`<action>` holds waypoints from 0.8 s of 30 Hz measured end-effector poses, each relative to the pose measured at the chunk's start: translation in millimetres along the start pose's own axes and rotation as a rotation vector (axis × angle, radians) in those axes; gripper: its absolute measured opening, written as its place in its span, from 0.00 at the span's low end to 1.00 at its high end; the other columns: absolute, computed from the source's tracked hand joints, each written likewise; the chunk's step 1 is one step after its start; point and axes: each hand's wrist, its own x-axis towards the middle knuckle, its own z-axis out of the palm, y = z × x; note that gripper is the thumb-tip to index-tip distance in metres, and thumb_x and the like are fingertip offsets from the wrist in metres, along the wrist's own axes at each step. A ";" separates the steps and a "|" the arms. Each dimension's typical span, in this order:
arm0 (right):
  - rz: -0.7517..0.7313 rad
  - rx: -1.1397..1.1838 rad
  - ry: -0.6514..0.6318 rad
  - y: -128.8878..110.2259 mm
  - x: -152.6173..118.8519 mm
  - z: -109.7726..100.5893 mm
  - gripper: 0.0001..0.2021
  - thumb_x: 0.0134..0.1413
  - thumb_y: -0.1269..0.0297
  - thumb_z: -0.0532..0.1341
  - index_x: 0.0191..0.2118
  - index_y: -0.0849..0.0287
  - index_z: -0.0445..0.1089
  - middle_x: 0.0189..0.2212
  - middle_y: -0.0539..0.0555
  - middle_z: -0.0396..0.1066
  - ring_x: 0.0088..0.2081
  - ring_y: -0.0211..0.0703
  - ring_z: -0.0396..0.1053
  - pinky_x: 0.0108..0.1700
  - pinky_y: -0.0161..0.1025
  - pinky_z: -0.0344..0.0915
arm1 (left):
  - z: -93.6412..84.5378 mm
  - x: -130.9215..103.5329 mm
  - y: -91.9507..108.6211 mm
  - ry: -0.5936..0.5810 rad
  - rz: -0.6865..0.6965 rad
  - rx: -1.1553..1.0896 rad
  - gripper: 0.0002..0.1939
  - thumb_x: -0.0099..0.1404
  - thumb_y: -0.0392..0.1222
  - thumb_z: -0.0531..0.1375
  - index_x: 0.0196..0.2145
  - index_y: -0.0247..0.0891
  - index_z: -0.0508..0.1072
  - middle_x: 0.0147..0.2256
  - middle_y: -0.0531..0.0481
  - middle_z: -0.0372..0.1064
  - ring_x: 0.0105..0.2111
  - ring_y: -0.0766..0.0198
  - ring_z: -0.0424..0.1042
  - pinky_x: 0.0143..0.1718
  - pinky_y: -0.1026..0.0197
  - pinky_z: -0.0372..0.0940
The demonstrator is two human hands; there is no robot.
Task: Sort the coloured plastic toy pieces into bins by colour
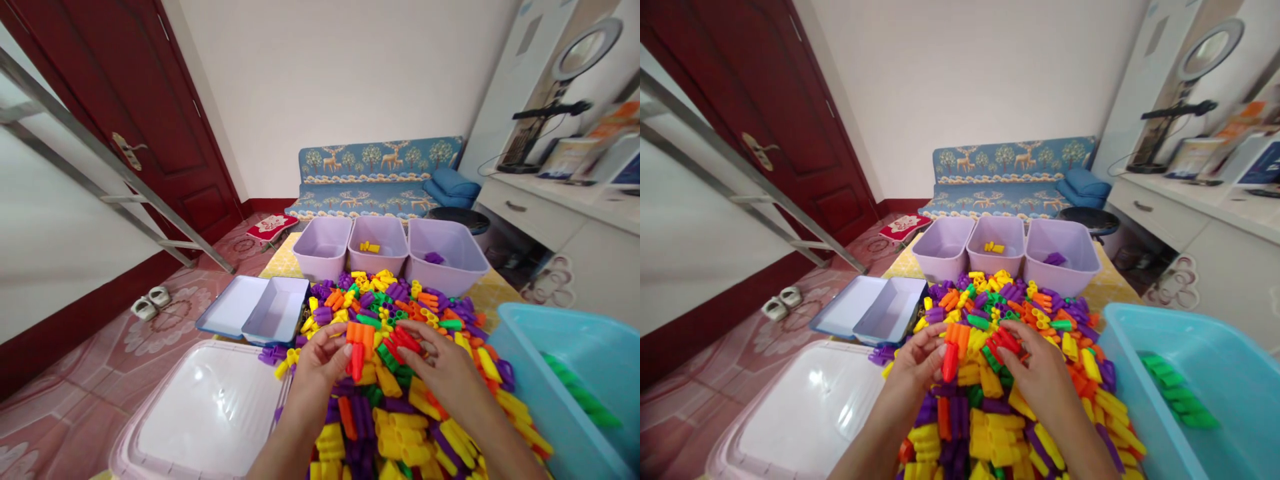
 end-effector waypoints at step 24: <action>0.153 0.631 -0.031 -43.0 -14.6 14.1 0.19 0.47 0.52 0.66 0.41 0.59 0.69 0.30 0.52 0.73 0.27 0.38 0.71 0.30 0.35 0.71 | -5.5 -8.0 -10.6 -0.142 0.172 0.357 0.20 0.56 0.43 0.67 0.46 0.37 0.75 0.47 0.41 0.73 0.48 0.54 0.72 0.50 0.54 0.66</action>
